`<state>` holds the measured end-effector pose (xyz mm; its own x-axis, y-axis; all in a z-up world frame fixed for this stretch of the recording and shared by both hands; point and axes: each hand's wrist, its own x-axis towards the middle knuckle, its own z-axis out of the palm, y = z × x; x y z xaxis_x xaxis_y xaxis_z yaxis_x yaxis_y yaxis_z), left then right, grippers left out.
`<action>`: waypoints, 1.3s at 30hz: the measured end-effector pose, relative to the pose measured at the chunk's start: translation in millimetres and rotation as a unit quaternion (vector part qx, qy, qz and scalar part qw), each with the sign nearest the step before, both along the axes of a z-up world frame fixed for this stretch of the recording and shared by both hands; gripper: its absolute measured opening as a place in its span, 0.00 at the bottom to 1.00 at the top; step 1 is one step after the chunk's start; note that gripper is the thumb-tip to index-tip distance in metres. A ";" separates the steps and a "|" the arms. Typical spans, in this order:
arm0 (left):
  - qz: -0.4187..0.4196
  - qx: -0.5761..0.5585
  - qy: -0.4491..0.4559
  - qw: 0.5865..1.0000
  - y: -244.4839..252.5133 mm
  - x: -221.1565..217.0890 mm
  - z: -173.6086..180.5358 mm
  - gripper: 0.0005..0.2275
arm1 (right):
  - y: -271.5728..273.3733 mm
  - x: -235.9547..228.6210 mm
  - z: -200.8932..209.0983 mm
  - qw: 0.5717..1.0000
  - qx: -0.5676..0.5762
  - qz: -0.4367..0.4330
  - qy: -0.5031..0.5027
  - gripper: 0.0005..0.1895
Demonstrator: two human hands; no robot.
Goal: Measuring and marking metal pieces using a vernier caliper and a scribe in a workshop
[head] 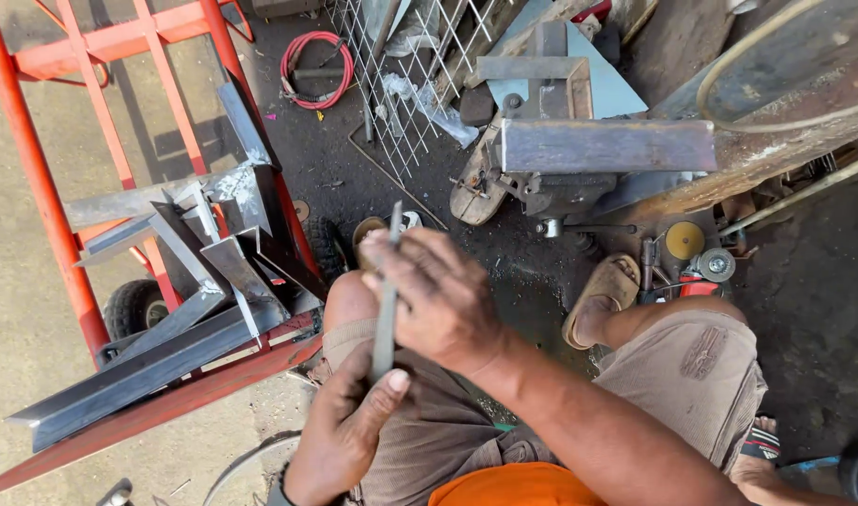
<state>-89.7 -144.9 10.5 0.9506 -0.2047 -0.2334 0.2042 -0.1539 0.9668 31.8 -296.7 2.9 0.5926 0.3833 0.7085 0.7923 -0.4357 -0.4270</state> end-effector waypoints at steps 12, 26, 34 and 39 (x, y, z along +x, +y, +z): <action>0.424 0.148 -0.013 0.893 108.6 -3.0 -30.9 0.14 | -206.3 -30.5 -85.2 0.977 -0.023 -0.030 0.211 0.19; 0.299 0.330 0.208 0.871 257.9 95.0 -134.4 0.14 | -354.5 -95.5 -144.6 0.851 -0.025 -0.432 0.299 0.18; 0.397 0.213 0.181 0.874 250.4 97.8 -201.2 0.11 | -346.5 -84.5 -142.3 0.863 -0.077 -0.429 0.256 0.16; 0.412 0.173 0.225 0.866 239.8 104.8 -197.6 0.10 | -348.9 -83.5 -156.3 0.853 -0.103 -0.440 0.261 0.18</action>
<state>15.0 94.9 -187.1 0.5375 0.6563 -0.5295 0.7262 -0.0411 0.6863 -51.7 -645.6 -153.4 0.9292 -0.2881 0.2314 -0.1546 -0.8719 -0.4646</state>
